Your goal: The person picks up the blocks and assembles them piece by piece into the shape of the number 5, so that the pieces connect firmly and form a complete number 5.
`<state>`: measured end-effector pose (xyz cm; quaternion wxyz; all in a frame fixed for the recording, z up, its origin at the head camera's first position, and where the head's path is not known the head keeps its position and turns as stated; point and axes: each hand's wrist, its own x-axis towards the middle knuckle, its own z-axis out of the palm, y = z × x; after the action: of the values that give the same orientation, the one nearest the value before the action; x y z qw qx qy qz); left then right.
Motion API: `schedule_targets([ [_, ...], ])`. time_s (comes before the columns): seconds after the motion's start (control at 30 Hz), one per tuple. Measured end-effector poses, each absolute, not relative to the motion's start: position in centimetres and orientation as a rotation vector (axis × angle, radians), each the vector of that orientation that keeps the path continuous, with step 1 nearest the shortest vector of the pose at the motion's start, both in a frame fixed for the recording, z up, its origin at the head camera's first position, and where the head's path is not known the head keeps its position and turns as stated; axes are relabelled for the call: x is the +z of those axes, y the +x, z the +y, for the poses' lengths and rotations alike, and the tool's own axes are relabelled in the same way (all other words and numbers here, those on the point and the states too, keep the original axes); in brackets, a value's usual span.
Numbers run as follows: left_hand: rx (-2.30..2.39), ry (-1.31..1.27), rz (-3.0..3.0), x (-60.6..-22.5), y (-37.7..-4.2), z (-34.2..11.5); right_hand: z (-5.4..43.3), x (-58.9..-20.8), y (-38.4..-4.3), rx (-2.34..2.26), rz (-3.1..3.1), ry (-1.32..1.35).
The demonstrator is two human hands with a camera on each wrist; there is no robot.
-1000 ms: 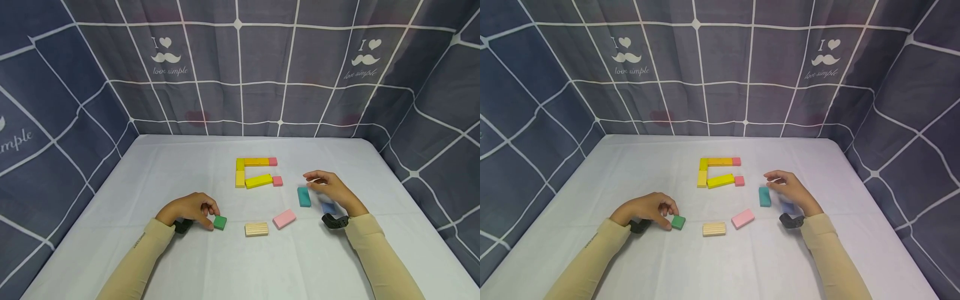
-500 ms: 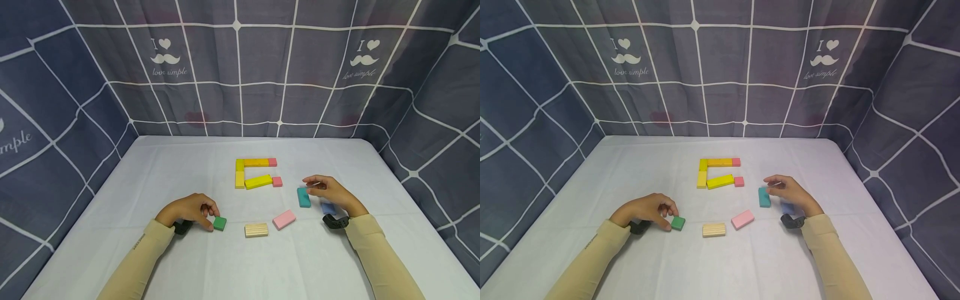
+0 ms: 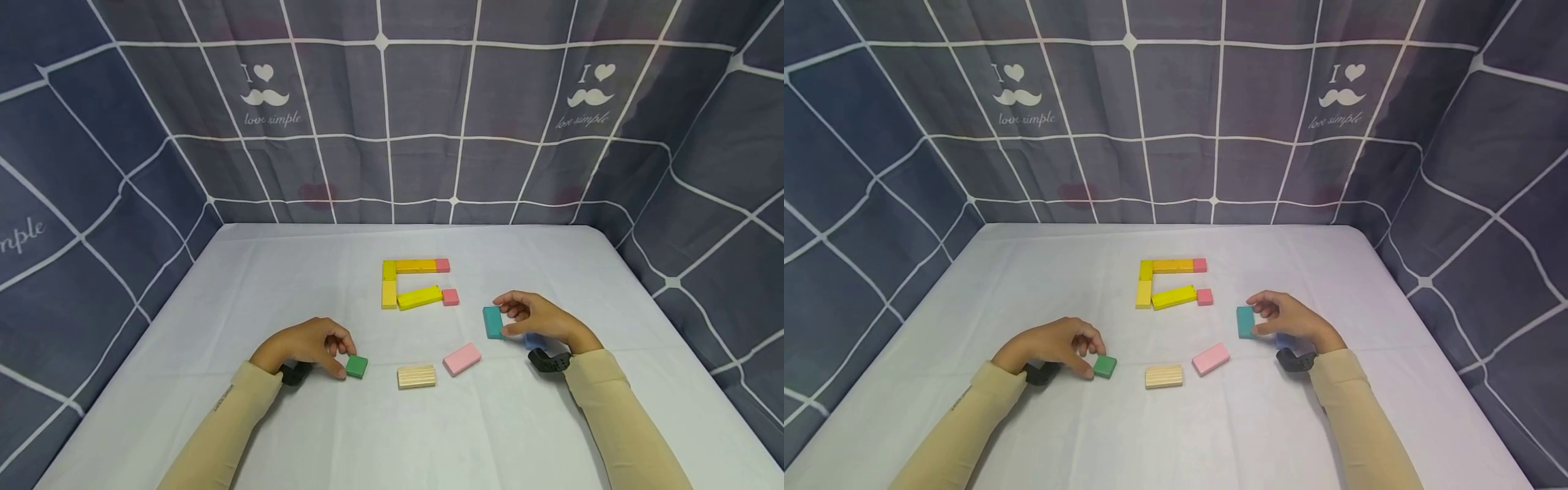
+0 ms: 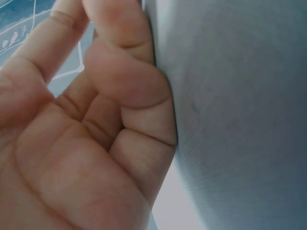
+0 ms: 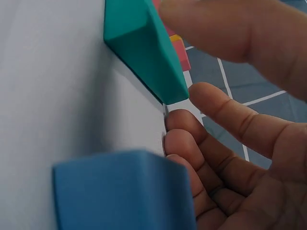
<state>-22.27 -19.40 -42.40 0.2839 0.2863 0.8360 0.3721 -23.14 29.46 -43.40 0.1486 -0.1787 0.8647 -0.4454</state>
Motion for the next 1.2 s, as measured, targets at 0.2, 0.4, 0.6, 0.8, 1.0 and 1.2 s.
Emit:
schedule_targets([
  [0.2, 0.978, 0.774, 2.249, -42.5, -22.1, -19.5, 29.3, -43.2, -22.9, -1.225, 2.505, -0.563],
  [0.4, 0.973, 0.778, 2.252, -42.7, -22.1, -19.7, 28.9, -43.1, -22.7, -1.2, 2.513, -0.534],
  [0.6, 0.985, 0.786, 2.248, -42.7, -22.1, -19.8, 28.4, -42.8, -22.5, -1.183, 2.533, -0.493],
  [0.8, 0.971, 0.788, 2.256, -42.6, -22.2, -19.7, 28.5, -42.7, -22.4, -1.182, 2.53, -0.469],
  [1.0, 0.978, 0.799, 2.241, -42.6, -22.4, -19.7, 28.6, -42.8, -22.5, -1.19, 2.534, -0.497],
  [1.2, 0.997, 0.786, 2.226, -42.6, -22.4, -19.5, 28.5, -43.1, -22.7, -1.2, 2.558, -0.523],
])
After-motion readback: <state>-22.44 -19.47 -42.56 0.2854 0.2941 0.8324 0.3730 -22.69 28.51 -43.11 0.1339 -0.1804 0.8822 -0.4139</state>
